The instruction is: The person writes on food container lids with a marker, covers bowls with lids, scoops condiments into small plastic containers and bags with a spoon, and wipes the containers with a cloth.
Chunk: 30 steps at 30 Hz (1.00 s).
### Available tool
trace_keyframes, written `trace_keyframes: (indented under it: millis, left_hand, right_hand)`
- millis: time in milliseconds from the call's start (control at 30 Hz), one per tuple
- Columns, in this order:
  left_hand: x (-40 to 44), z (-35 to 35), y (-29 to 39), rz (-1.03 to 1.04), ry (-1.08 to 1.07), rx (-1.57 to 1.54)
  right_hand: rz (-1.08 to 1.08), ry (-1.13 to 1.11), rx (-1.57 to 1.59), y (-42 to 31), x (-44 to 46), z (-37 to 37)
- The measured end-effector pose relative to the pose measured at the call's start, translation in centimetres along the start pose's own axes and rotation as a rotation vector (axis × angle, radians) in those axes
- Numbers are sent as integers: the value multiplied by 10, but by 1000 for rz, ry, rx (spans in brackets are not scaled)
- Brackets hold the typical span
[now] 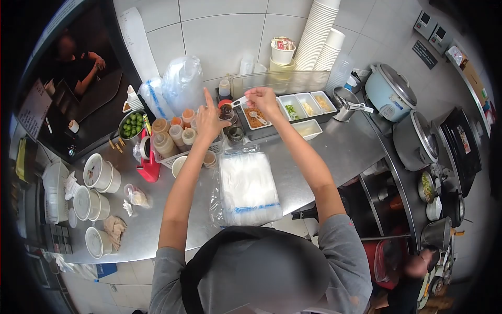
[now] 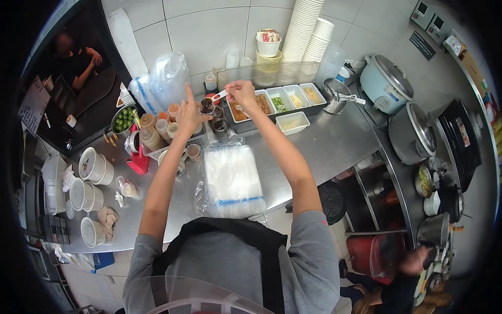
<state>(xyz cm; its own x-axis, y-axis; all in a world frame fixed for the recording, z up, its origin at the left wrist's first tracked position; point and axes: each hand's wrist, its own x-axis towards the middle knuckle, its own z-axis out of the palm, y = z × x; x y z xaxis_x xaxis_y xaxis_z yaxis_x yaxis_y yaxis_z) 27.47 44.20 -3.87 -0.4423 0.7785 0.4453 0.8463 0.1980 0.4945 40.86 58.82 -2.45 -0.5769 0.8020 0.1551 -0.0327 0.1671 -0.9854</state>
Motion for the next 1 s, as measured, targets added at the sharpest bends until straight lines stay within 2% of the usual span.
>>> trace_keyframes:
  millis: [33,300,333,467,567,700,833,967,1000]
  left_hand:
    - [0,-2,3,-4,10,4]
    - [-4,-8,5,4,42,17]
    - [-5,-10,6,5,37,25]
    - [-5,-12,2,26,36,38]
    - [-5,-14,0,11,40,54]
    - [-6,-14,-1,-7,51,32]
    - [-9,-19,1,-46,39,-28]
    - [-12,-18,-6,-43,50,-83]
    - [-14,-19,-11,-34,59,-100]
  right_hand:
    - [-34,-8,-61,-1,-3,5]
    - [-941,19,-610,-20,-36,24]
    - [-859,-19,-602,-25,-40,24]
    - [-1123,-114,-759,-27,-45,28]
    - [-1137,-64,-711,-37,-50,31]
    - [-1081,-33,-697,-37,-54,33]
    - [-261,57,23,-15,-34,23]
    - [-35,116,343,-9,-31,4]
    - [-74,133,224,-4,-33,0]
